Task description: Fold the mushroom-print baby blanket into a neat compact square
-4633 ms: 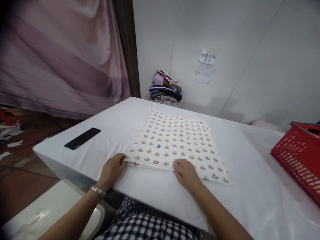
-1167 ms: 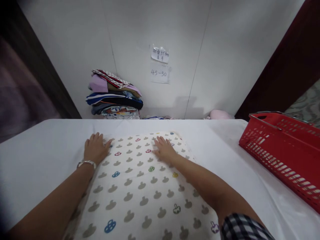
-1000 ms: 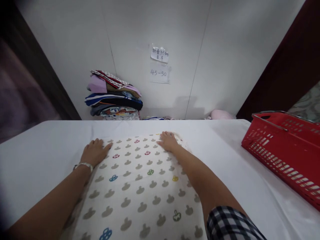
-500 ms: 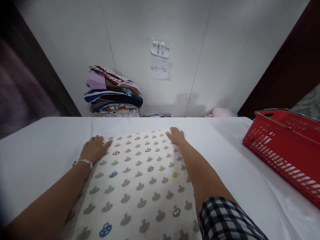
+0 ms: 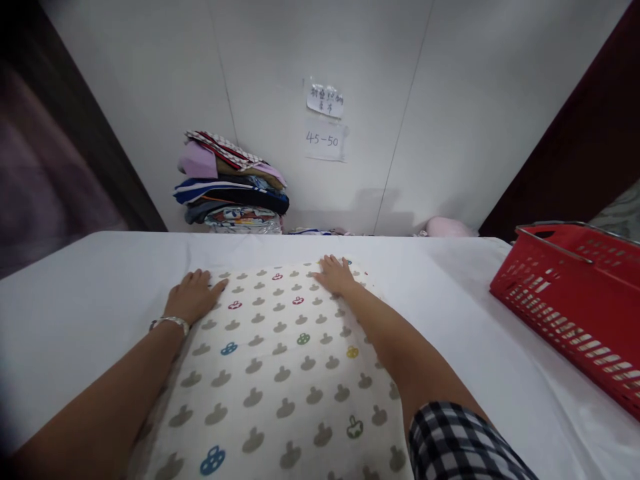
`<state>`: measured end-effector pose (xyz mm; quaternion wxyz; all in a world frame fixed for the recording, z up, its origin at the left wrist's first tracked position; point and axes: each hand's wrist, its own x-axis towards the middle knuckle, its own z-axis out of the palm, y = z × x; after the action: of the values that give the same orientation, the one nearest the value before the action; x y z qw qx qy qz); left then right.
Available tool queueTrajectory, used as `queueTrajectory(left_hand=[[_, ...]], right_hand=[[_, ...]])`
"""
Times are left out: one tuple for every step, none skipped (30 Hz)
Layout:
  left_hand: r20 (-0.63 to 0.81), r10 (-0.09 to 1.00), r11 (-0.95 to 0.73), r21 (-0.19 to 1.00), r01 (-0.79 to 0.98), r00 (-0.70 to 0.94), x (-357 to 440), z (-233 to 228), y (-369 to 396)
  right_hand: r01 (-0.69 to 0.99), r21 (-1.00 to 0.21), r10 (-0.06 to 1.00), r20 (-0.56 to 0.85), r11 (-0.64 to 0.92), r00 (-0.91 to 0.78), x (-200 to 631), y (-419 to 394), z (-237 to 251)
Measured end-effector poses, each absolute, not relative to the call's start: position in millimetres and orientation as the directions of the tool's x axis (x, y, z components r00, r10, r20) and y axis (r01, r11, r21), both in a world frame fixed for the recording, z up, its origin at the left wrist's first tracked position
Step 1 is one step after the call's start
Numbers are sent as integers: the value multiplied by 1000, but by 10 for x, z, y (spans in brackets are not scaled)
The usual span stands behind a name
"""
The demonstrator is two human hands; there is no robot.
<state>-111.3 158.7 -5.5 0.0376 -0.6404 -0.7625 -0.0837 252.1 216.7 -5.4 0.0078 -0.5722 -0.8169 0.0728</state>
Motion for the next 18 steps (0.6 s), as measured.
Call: queueTrajectory(left_hand=[[159, 971, 167, 80, 983, -178, -1113, -54, 1585], [151, 972, 169, 81, 982, -180, -1114, -53, 1584], [143, 973, 172, 82, 982, -182, -1114, -52, 1583], [135, 974, 174, 84, 981, -185, -1115, -50, 1583], [130, 974, 178, 87, 980, -188, -1116, -49, 1583], [129, 973, 180, 90, 980, -190, -1116, -46, 1583], [130, 973, 179, 92, 980, -190, -1115, -43, 1582], [132, 973, 178, 94, 980, -189, -1112, -40, 1580], [133, 973, 175, 94, 980, -187, -1109, -36, 1575], [137, 973, 173, 93, 981, -185, -1106, -33, 1570], [141, 973, 173, 92, 981, -184, -1103, -30, 1565], [143, 972, 173, 91, 981, -185, -1101, -31, 1560], [145, 972, 176, 92, 980, -188, -1101, -33, 1558], [146, 971, 175, 92, 980, -187, -1103, -38, 1558], [147, 971, 174, 95, 980, -187, -1106, -45, 1561], [145, 971, 175, 100, 979, -188, -1110, -51, 1568], [140, 972, 176, 106, 979, -190, -1115, -56, 1577], [134, 972, 180, 113, 977, -195, -1119, -58, 1588]], right_hand=[[932, -143, 935, -79, 332, -345, 2528, 2179, -66], [938, -153, 941, -86, 312, -327, 2563, 2197, -75], [947, -159, 951, -89, 279, -296, 2622, 2221, -81], [957, -162, 962, -89, 240, -256, 2695, 2245, -84], [966, -163, 972, -88, 201, -217, 2773, 2268, -85], [973, -163, 979, -90, 165, -181, 2846, 2285, -83], [977, -163, 983, -96, 136, -153, 2904, 2296, -81], [980, -163, 986, -102, 114, -132, 2943, 2301, -81], [982, -161, 988, -105, 100, -117, 2963, 2298, -84], [983, -155, 988, -103, 95, -111, 2966, 2290, -91], [984, -146, 989, -92, 101, -115, 2957, 2278, -102], [983, -139, 989, -74, 116, -127, 2942, 2265, -117], [982, -133, 988, -57, 135, -143, 2927, 2253, -132], [980, -130, 986, -44, 151, -158, 2914, 2245, -146], [979, -131, 985, -43, 159, -166, 2905, 2241, -154], [978, -136, 985, -54, 156, -164, 2900, 2242, -153], [979, -141, 984, -77, 145, -157, 2897, 2247, -144], [980, -146, 984, -103, 132, -147, 2895, 2250, -124]])
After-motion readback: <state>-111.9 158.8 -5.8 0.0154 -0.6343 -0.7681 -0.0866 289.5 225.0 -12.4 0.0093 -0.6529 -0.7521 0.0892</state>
